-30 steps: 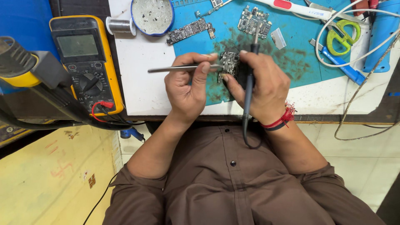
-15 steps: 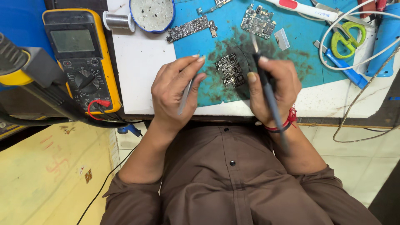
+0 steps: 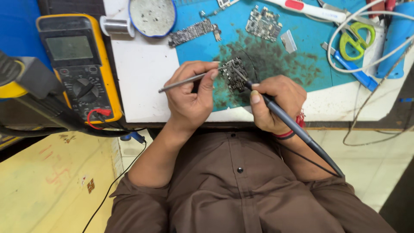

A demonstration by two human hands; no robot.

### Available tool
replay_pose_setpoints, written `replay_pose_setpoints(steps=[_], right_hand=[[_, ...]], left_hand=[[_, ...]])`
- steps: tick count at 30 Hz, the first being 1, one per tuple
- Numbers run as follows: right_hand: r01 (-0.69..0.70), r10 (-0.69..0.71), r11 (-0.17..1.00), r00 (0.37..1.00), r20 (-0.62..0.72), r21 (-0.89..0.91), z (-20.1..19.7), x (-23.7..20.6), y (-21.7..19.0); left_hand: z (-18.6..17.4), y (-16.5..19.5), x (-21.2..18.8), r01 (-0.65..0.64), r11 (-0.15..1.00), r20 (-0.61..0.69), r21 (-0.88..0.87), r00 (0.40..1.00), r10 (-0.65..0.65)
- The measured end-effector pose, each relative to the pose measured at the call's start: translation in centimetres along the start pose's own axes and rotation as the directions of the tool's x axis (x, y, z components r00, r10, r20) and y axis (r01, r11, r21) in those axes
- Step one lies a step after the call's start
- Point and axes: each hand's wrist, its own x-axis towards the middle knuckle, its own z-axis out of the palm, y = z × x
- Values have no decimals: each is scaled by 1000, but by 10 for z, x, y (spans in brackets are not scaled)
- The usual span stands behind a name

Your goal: The person uses a soldering iron and tweezers to apply solder to a small circuit board. They repeatedly heat and reposition the board while working on specific solder joints.

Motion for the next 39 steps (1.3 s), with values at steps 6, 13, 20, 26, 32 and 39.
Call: replay_pose_setpoints(steps=[6, 13, 20, 26, 32, 39], right_hand=[[-8, 7, 1000, 1000, 28, 30, 1, 4, -2], [2, -3, 1000, 998, 61, 7, 0, 6, -3], [16, -17, 1000, 998, 58, 16, 1, 7, -2], [13, -13, 1000, 998, 56, 10, 1, 7, -2], [12, -12, 1000, 997, 72, 8, 1, 8, -3], [18, -19, 1000, 998, 62, 8, 1, 8, -2]], left_hand=[[0, -1, 0, -45, 997, 14, 58, 999, 45], [2, 0, 0, -36, 997, 33, 72, 999, 34], [4, 0, 1, -32, 996, 30, 82, 999, 29], [4, -1, 0, -25, 996, 31, 83, 999, 23], [3, 0, 0, -27, 996, 34, 85, 999, 24], [4, -1, 0, -26, 997, 34, 78, 999, 24]])
